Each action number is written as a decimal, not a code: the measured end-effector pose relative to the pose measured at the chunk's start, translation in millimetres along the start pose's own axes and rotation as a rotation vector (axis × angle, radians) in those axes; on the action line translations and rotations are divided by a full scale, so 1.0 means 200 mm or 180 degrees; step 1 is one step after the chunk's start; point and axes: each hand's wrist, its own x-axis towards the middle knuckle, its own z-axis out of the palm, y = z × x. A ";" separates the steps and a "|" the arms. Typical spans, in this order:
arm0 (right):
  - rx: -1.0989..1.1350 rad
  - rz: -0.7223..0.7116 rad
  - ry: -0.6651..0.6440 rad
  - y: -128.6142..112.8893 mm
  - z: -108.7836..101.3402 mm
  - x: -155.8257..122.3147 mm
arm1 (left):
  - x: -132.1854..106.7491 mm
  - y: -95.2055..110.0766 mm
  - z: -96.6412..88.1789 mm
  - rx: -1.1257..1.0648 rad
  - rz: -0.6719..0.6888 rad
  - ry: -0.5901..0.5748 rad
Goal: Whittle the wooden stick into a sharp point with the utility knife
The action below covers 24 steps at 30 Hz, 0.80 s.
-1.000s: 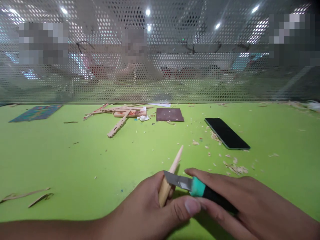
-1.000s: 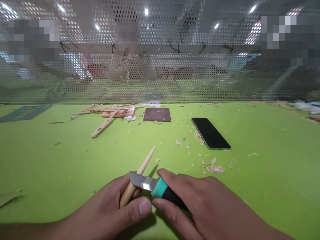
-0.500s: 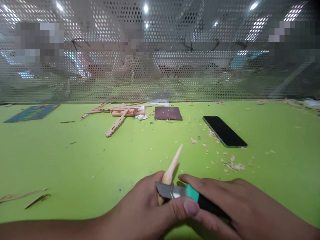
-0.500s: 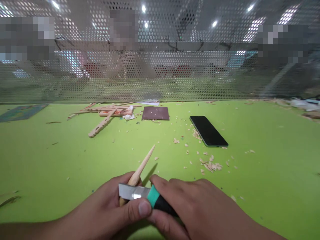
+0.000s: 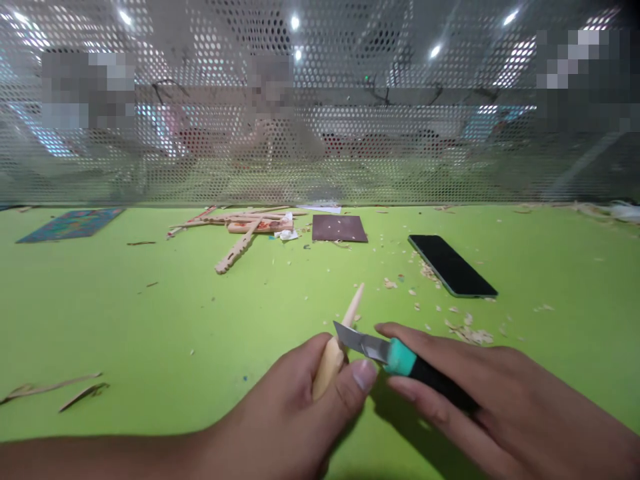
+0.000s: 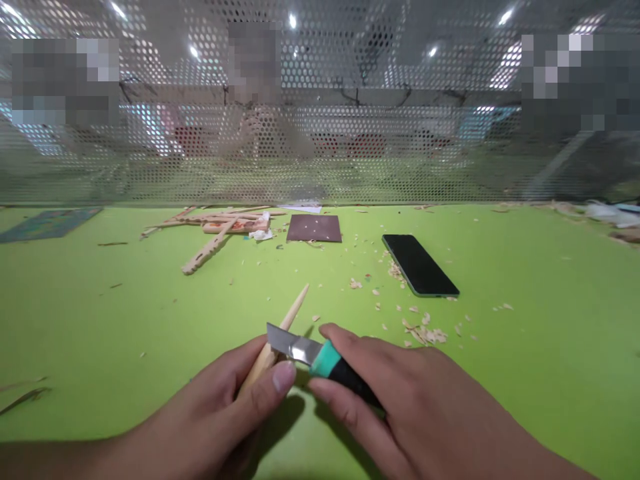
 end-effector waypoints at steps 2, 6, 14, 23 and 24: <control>0.0238 0.0052 -0.0211 0.00 -0.01 0.01 | 0.00 -0.01 0.00 -0.0075 0.0044 -0.0089; 0.0477 0.0089 -0.0488 -0.02 0.00 0.01 | 0.01 -0.03 0.00 -0.0141 -0.0026 -0.0159; 0.0024 -0.0012 -0.0271 -0.04 0.05 -0.02 | 0.02 -0.02 -0.01 0.0173 -0.0089 -0.0126; -0.0114 0.0125 -0.0283 -0.05 0.09 -0.06 | 0.02 -0.04 -0.01 0.0355 -0.0354 0.0178; -0.0084 0.0161 -0.0278 -0.05 0.09 -0.07 | 0.02 -0.04 -0.01 0.0339 -0.0345 0.0165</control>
